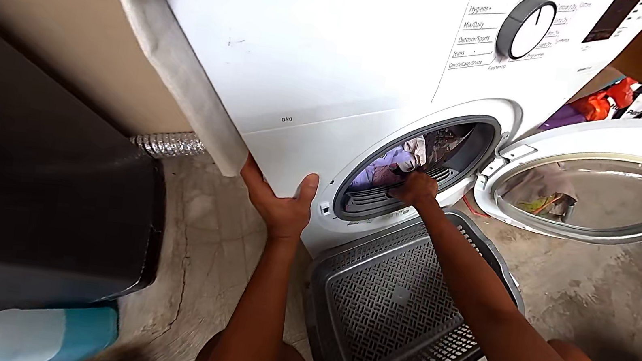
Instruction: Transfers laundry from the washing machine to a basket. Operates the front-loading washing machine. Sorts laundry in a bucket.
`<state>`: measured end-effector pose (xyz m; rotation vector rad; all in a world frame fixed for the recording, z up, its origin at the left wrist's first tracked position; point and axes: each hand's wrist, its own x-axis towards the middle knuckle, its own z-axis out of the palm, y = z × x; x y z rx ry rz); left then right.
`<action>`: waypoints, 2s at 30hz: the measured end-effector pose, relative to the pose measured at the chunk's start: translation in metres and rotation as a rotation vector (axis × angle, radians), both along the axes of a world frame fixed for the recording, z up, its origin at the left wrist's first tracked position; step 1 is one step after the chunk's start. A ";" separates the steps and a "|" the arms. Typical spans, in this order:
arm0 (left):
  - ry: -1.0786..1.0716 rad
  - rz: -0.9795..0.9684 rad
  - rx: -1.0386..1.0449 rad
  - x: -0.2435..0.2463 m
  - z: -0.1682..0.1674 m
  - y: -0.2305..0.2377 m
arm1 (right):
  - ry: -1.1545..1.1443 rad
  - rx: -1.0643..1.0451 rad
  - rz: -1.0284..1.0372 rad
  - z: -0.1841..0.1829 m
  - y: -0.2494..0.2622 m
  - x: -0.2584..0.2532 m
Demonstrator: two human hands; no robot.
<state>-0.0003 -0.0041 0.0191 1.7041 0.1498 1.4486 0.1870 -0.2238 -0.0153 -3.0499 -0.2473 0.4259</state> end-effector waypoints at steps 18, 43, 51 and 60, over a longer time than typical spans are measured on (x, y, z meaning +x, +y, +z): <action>0.032 -0.007 0.018 -0.002 0.003 0.000 | -0.294 0.128 0.174 0.101 -0.048 -0.038; 1.669 -1.850 -0.478 -0.153 0.362 -0.364 | -0.329 0.439 -0.151 0.467 -0.345 -0.446; 1.732 -2.033 -0.472 -0.218 0.400 -0.422 | -0.501 0.414 -0.347 0.514 -0.373 -0.551; 1.736 -1.875 -0.396 -0.220 0.365 -0.449 | -0.496 0.501 -0.311 0.469 -0.414 -0.548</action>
